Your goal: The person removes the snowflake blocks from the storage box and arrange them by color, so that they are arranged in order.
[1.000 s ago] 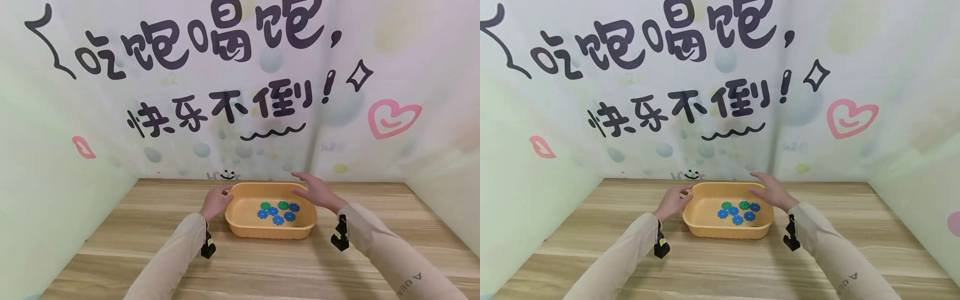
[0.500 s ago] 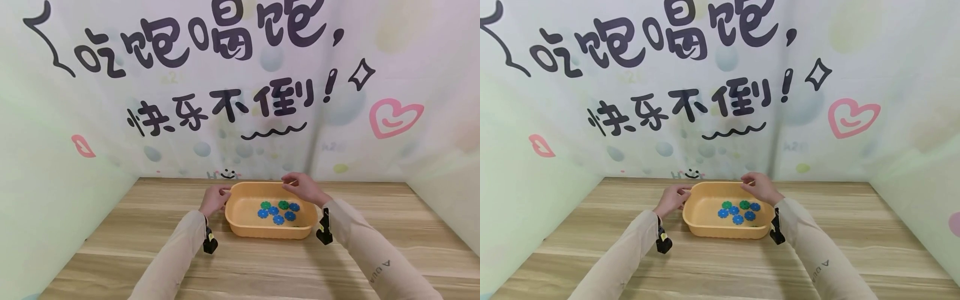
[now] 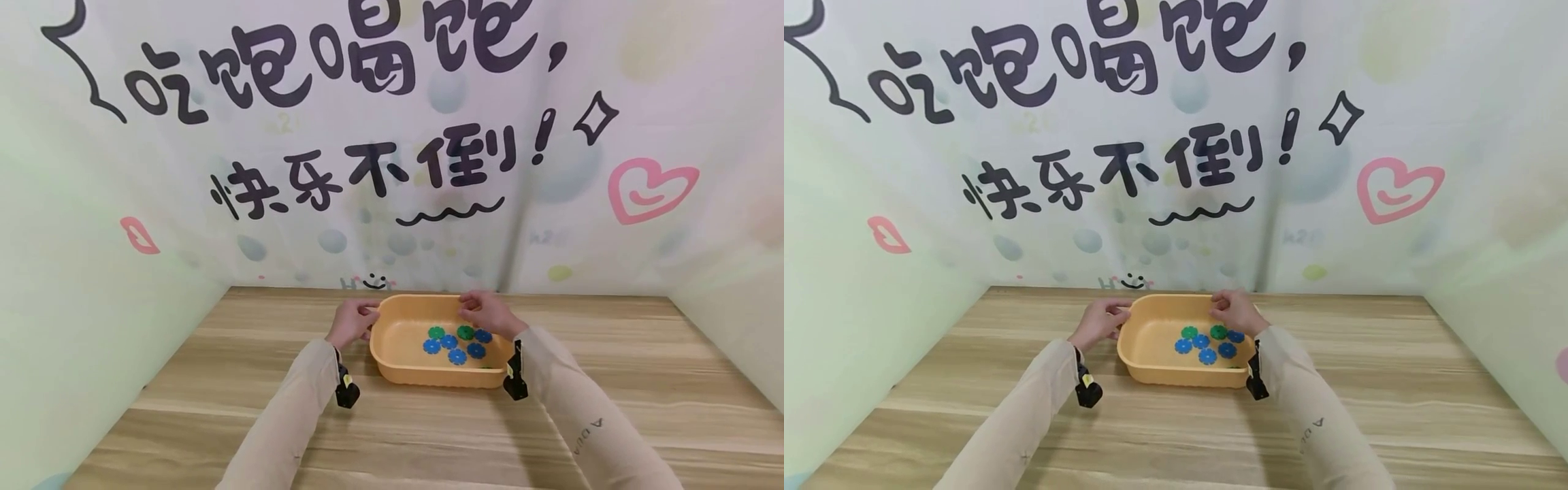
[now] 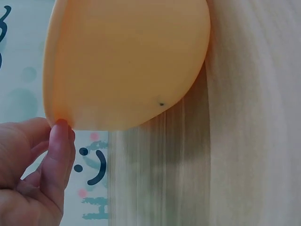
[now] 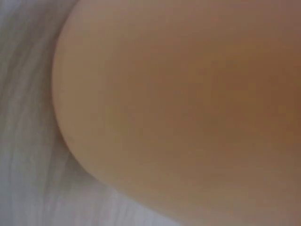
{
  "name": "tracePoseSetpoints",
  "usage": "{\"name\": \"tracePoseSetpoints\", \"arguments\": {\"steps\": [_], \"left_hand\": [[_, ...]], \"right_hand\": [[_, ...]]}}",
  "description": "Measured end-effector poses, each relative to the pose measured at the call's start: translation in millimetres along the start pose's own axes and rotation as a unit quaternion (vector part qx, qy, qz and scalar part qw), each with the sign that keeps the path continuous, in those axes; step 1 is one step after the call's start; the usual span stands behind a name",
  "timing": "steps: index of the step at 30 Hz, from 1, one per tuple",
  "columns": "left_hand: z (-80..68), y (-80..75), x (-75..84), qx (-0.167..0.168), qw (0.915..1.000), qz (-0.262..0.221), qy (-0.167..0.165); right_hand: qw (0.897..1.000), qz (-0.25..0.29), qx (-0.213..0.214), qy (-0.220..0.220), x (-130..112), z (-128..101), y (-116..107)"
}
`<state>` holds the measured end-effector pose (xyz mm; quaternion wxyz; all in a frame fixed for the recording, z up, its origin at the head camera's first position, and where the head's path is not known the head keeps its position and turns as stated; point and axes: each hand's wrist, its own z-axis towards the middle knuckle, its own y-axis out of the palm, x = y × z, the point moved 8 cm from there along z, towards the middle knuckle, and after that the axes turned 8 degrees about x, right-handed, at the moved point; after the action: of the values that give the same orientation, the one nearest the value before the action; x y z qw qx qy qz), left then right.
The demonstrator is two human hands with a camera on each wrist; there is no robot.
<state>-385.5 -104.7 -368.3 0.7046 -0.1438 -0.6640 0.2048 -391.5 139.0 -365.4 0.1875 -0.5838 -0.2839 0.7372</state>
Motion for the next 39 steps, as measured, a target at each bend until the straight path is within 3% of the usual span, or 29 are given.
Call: {"name": "tracePoseSetpoints", "arguments": {"steps": [7, 20, 29, 39], "left_hand": [[0.6, -0.6, -1.9, 0.009, 0.9999, -0.005, -0.004], [0.8, 1.4, -6.3, 0.004, 0.9995, -0.032, -0.008], [1.1, 1.5, -9.8, 0.004, 0.9983, -0.056, -0.014], [3.1, 2.9, -14.1, 0.006, 0.9972, -0.069, -0.028]], "right_hand": [[0.999, -0.046, 0.003, -0.014, 2, -1, 7], [0.997, -0.064, -0.027, -0.017, 10, -3, 17], [0.997, -0.057, -0.053, 0.010, 13, -4, 21], [0.994, -0.084, -0.060, 0.022, 14, -7, 23]]}}
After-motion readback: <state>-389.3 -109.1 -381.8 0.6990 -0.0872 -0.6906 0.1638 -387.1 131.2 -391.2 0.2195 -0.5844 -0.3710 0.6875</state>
